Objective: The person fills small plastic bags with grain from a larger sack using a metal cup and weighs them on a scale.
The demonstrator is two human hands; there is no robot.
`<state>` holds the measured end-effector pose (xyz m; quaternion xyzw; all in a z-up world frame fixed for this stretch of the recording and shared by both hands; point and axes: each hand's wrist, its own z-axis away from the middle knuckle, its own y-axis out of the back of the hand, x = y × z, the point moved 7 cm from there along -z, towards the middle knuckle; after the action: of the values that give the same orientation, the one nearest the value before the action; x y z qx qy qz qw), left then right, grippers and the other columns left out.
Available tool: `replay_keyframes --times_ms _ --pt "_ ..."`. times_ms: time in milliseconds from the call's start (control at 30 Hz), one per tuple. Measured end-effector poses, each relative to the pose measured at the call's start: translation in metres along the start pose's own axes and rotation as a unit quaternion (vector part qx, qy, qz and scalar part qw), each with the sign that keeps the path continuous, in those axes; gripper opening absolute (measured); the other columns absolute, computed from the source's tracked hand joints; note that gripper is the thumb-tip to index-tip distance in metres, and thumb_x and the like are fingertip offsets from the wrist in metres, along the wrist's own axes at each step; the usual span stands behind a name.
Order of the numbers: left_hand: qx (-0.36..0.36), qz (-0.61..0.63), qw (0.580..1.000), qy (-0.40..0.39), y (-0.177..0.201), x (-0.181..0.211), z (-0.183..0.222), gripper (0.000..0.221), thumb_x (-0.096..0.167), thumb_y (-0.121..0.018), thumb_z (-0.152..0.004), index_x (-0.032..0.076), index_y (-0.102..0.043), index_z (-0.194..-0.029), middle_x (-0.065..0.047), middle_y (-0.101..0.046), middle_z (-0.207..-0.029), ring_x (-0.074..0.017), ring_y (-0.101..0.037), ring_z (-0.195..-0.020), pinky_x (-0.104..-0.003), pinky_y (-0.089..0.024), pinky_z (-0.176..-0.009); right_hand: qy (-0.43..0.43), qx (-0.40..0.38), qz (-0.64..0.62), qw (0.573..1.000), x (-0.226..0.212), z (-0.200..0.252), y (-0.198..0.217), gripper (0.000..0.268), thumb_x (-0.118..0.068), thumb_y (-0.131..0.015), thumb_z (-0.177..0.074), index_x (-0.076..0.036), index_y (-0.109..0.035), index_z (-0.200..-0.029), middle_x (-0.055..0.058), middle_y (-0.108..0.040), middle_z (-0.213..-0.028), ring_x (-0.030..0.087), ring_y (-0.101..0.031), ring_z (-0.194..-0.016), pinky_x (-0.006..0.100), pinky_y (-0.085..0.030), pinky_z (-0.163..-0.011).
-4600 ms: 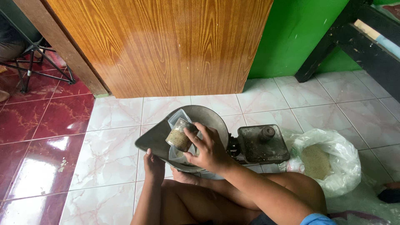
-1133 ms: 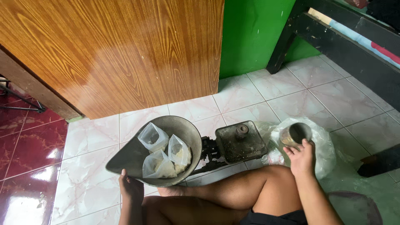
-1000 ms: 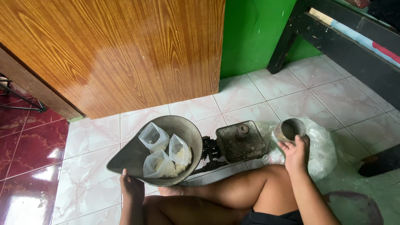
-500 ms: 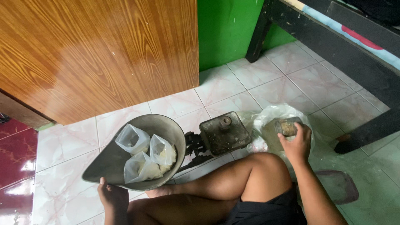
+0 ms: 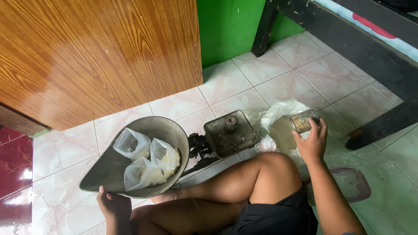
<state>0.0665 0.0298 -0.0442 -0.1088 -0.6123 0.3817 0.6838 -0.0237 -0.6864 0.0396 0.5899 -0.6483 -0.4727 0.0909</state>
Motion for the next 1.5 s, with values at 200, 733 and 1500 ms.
replay_keyframes --times_ms 200,733,1500 --pt "0.022 0.004 1.0 0.012 0.008 -0.003 -0.002 0.06 0.045 -0.046 -0.096 0.015 -0.054 -0.147 -0.001 -0.061 -0.144 -0.0162 -0.056 -0.136 -0.03 -0.04 -0.12 0.017 0.008 0.005 1.0 -0.001 0.001 0.003 0.072 -0.021 -0.087 -0.083 -0.006 -0.052 -0.144 0.026 -0.037 -0.157 0.052 -0.05 -0.133 0.063 -0.051 -0.088" --pt "-0.032 0.031 0.999 -0.018 0.007 -0.005 -0.005 0.062 0.048 -0.054 -0.093 0.017 -0.053 -0.147 -0.002 -0.061 -0.144 -0.0194 -0.056 -0.134 -0.037 -0.04 -0.117 -0.324 -0.004 -0.52 0.791 0.028 -0.007 -0.033 0.064 -0.023 -0.069 -0.094 -0.012 -0.032 -0.144 0.017 -0.037 -0.132 0.036 -0.045 -0.133 0.062 -0.051 -0.108" --pt "-0.009 0.044 0.999 0.017 -0.007 -0.006 0.002 0.067 0.042 -0.047 -0.092 0.006 -0.047 -0.15 -0.013 -0.056 -0.147 -0.0279 -0.054 -0.134 -0.043 -0.039 -0.116 -0.002 -0.25 -0.55 0.797 -0.324 0.05 0.003 0.075 -0.05 -0.076 -0.078 -0.003 -0.05 -0.131 0.015 -0.068 -0.115 0.019 -0.066 -0.088 0.023 -0.054 -0.069"
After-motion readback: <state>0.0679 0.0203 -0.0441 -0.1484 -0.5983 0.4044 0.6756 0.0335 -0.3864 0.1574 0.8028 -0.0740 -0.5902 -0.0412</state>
